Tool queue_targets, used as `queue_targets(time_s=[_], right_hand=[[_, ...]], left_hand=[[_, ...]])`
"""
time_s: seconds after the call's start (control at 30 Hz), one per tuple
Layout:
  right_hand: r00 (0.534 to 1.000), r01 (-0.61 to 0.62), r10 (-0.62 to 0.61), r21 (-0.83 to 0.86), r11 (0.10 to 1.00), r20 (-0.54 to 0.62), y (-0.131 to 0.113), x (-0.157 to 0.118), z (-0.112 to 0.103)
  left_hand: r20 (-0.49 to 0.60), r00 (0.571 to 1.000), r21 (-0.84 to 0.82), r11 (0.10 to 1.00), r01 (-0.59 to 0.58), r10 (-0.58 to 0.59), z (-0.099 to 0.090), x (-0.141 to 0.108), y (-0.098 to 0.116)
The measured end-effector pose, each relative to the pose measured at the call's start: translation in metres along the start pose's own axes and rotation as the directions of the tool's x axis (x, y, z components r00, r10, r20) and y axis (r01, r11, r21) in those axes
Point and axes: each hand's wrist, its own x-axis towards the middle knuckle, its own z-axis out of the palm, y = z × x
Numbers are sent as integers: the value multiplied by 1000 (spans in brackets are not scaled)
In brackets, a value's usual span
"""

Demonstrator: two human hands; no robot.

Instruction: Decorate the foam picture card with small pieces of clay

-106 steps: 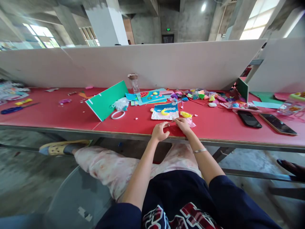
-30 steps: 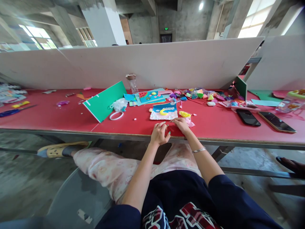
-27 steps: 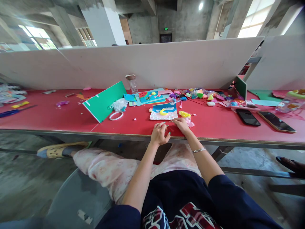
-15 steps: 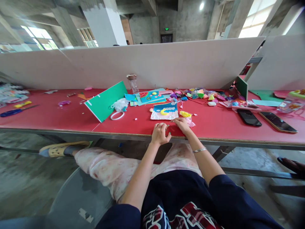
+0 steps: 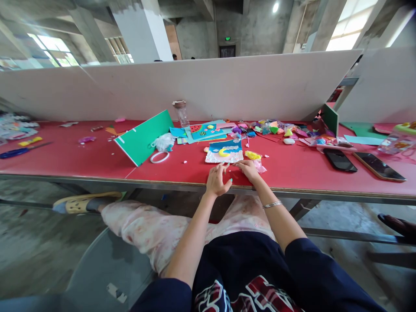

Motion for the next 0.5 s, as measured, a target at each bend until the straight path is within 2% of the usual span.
queue_targets(time_s=[0.5], right_hand=[[1000, -7, 7, 55, 998, 6, 0, 0, 1]], left_hand=[[-48, 998, 93, 995, -44, 48, 5, 0, 1]])
